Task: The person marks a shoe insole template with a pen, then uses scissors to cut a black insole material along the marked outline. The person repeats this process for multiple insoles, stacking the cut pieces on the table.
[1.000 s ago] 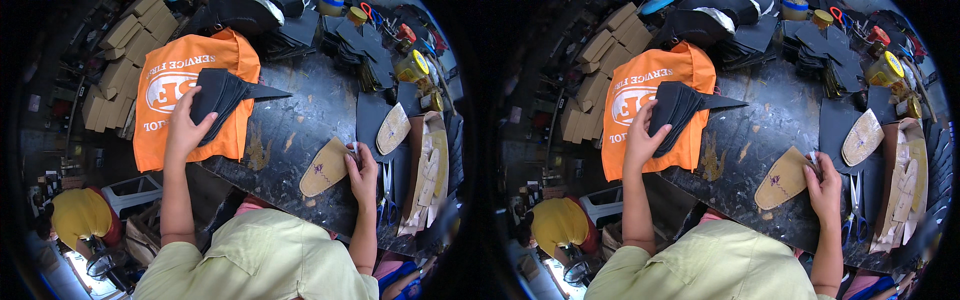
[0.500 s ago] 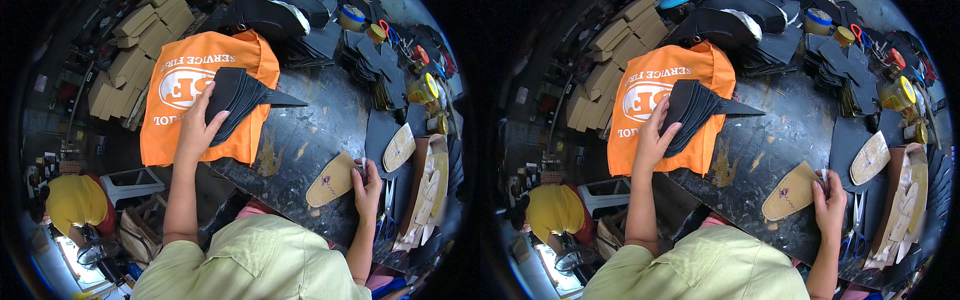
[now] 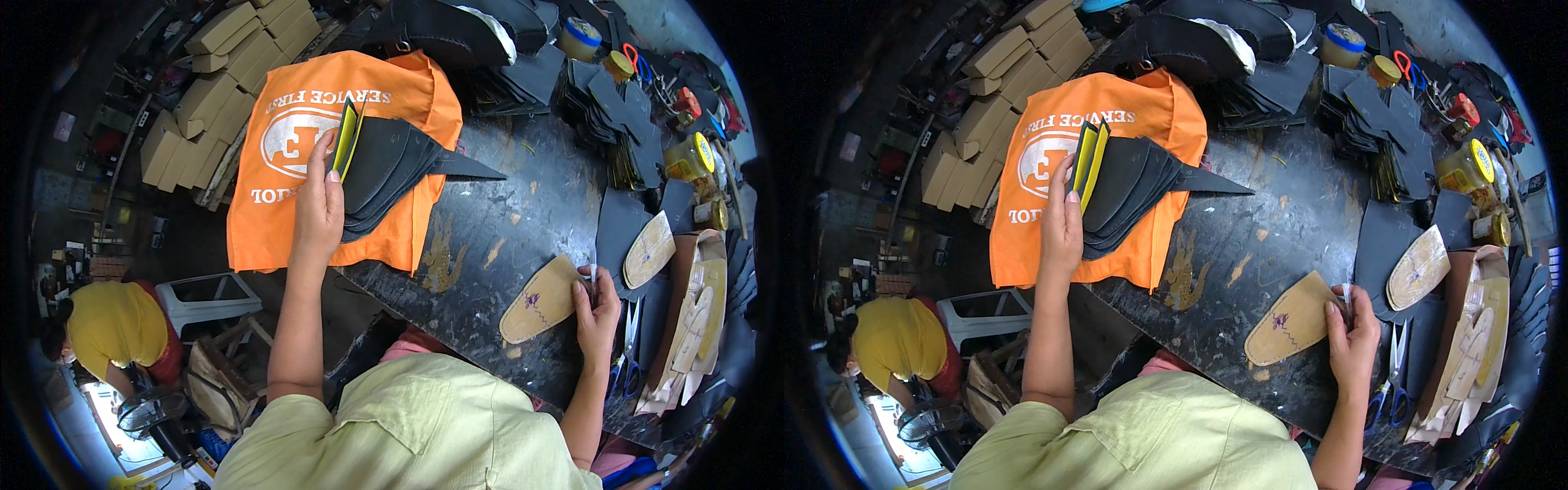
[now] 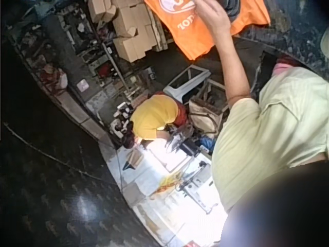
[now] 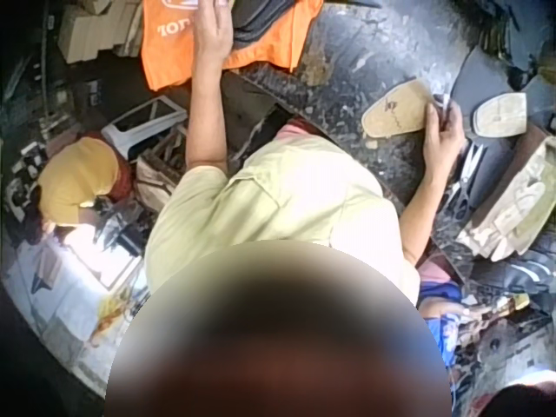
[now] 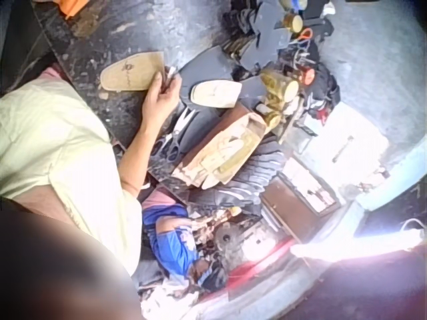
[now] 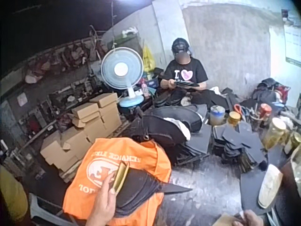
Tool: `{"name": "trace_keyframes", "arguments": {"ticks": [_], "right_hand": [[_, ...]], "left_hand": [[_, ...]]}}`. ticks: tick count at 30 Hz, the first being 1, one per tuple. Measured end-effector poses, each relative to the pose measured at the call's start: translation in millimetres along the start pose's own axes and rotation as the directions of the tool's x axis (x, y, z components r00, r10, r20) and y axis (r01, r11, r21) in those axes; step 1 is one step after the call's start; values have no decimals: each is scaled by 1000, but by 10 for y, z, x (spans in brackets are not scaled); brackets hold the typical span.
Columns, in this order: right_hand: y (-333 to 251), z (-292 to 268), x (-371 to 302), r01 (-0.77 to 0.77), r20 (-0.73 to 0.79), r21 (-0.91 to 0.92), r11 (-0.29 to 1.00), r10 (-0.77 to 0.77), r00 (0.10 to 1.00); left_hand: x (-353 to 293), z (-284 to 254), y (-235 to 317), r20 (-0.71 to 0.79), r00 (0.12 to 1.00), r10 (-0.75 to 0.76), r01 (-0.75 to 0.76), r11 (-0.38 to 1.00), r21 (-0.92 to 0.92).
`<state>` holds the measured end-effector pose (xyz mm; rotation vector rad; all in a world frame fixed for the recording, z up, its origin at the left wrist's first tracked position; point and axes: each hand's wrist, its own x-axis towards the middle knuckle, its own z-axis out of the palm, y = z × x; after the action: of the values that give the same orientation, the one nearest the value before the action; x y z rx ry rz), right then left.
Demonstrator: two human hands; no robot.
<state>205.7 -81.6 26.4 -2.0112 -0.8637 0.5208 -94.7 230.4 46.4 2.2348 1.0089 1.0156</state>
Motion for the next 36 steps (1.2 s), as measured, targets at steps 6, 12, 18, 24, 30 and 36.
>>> {"name": "trace_keyframes", "arguments": {"ticks": [6,12,18,24,30,36], "right_hand": [[-26,-5,8,0,9,0,1000,0,1000],[29,53,12,52,-25,0,999,-52,998],[-62,-80,-12,84,9,4,996,-84,996],[-199,-445,-121,235,-200,87,968,-214,956],[19,-1682,-367,206,-564,-20,978,-181,806],[521,-2850,-309,-234,-738,-261,936,-37,674]], "left_hand": [[-14,15,7,47,999,21,-19,999,-38],[-117,107,68,272,962,2,-86,952,295],[-42,294,420,158,977,142,-187,929,319],[-177,853,878,217,929,299,-313,949,31],[-390,1209,845,437,866,244,-231,969,-84],[-330,1215,924,425,861,280,-238,960,-150]]}}
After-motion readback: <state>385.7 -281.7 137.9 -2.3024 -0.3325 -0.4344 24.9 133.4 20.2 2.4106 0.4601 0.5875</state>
